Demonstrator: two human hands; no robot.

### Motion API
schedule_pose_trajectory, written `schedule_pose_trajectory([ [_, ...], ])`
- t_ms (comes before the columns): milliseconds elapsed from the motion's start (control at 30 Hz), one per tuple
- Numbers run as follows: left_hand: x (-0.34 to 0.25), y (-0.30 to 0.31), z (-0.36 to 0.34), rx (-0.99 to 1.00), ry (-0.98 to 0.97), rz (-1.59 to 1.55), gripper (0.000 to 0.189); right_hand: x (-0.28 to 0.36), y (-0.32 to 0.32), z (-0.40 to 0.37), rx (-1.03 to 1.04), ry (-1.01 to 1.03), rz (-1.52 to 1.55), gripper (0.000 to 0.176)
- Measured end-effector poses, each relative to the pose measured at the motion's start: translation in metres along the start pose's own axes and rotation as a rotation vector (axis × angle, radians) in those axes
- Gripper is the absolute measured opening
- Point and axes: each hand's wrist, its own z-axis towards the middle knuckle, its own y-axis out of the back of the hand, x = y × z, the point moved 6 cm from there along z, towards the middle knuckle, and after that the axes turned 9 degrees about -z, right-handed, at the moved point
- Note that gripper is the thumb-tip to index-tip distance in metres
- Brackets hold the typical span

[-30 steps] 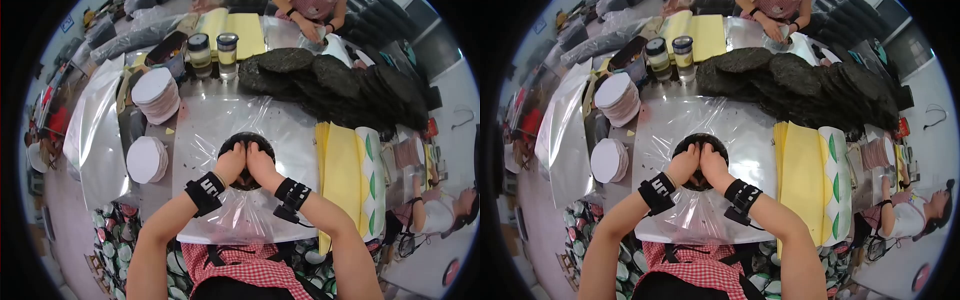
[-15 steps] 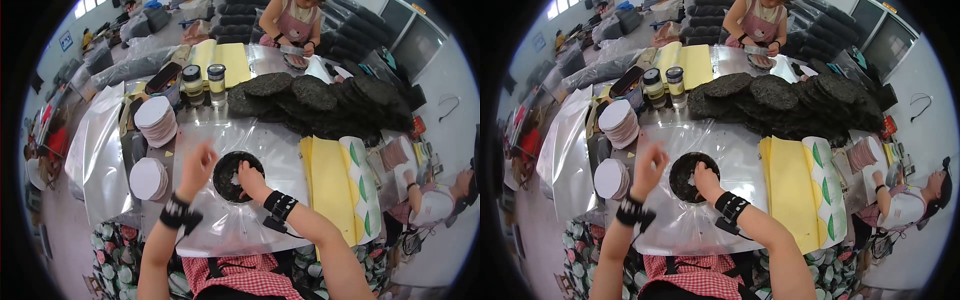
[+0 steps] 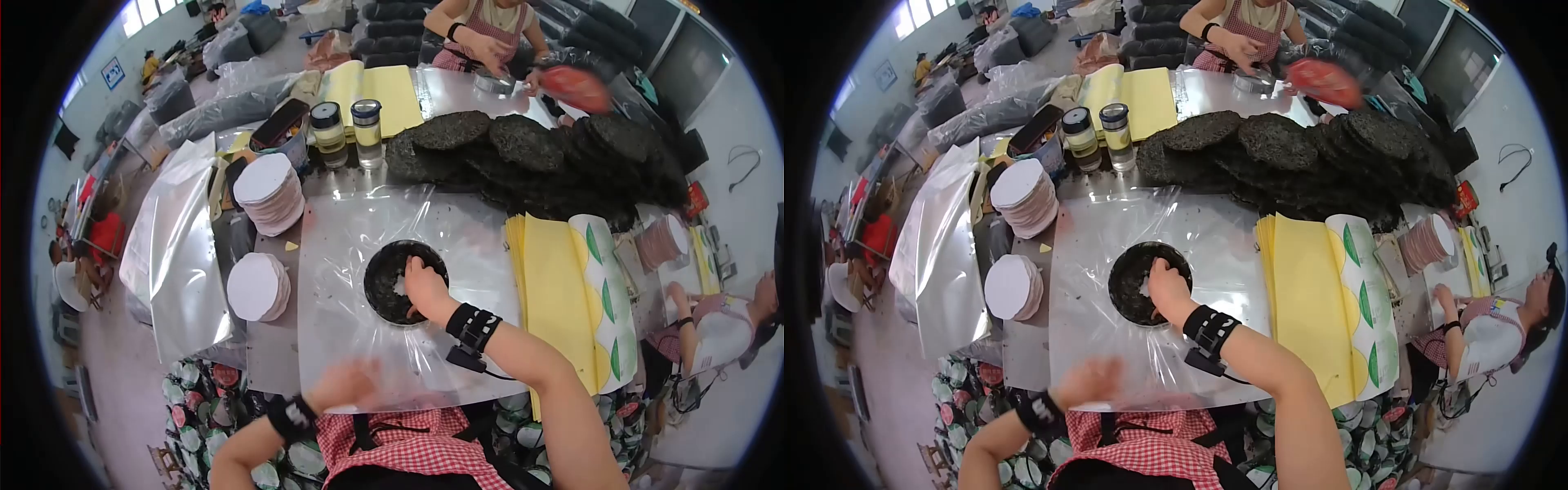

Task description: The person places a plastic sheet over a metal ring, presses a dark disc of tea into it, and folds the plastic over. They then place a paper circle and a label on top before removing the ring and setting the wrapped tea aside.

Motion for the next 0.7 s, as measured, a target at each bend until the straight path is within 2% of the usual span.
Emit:
schedule_pose_trajectory([
  [33, 0.051, 0.012, 0.017, -0.08, 0.339, 0.073, 0.069, 0.001, -0.001, 0.001, 0.006, 0.001, -0.013, 0.055],
  [67, 0.067, 0.042, 0.045, -0.259, 0.292, 0.055, 0.078, 0.0, -0.001, 0.007, -0.002, -0.012, -0.007, 0.055],
  [100, 0.07, 0.06, 0.068, -0.432, 0.248, 0.023, 0.088, -0.002, -0.006, 0.009, 0.05, -0.07, 0.122, 0.079],
  [133, 0.064, 0.052, 0.084, -0.424, 0.25, 0.011, 0.088, -0.007, -0.01, 0.001, 0.083, -0.095, 0.178, 0.091],
  [167, 0.053, 0.036, 0.108, -0.335, 0.171, -0.017, 0.093, -0.012, -0.013, -0.007, 0.115, -0.121, 0.232, 0.104],
  [200, 0.047, 0.026, 0.128, -0.261, 0.089, -0.038, 0.098, -0.029, 0.009, -0.023, -0.195, 0.015, 0.371, 0.089],
  [233, 0.045, 0.025, 0.131, -0.287, 0.084, -0.037, 0.098, -0.049, 0.032, -0.046, -0.506, 0.164, 0.507, 0.074],
  [300, 0.056, 0.016, 0.126, -0.228, 0.291, -0.201, 0.096, -0.109, 0.063, -0.106, -0.614, -0.417, 0.51, 0.044],
  [333, 0.055, 0.018, 0.127, -0.315, 0.249, -0.139, 0.075, -0.135, 0.023, -0.133, -0.355, -0.599, 0.54, 0.039],
  [367, 0.055, 0.012, 0.128, -0.307, 0.256, -0.15, 0.075, -0.152, -0.017, -0.161, -0.072, -0.78, 0.566, 0.033],
  [400, 0.057, 0.008, 0.127, -0.331, 0.309, -0.162, 0.063, -0.154, -0.005, -0.176, -0.049, -0.797, 0.572, 0.033],
  [467, 0.058, 0.013, 0.134, -0.438, 0.334, -0.138, 0.042, -0.153, 0.007, -0.179, 0.161, -0.614, 1.447, 0.025],
  [500, 0.056, 0.007, 0.134, -0.422, 0.35, -0.153, 0.042, -0.162, 0.001, -0.185, 0.187, -0.627, 1.452, 0.025],
  [600, 0.06, 0.007, 0.139, -0.492, 0.492, -0.124, 0.028, -0.222, 0.01, -0.195, -0.402, -0.973, 1.235, 0.017],
  [667, 0.063, 0.013, 0.146, -0.54, 0.501, -0.108, 0.028, -0.15, -0.019, -0.18, 0.021, -1.159, 1.938, 0.017],
  [700, 0.06, 0.012, 0.143, -0.546, 0.532, -0.111, 0.027, -0.122, 0.002, -0.163, 0.049, -1.024, 2.056, 0.02],
])
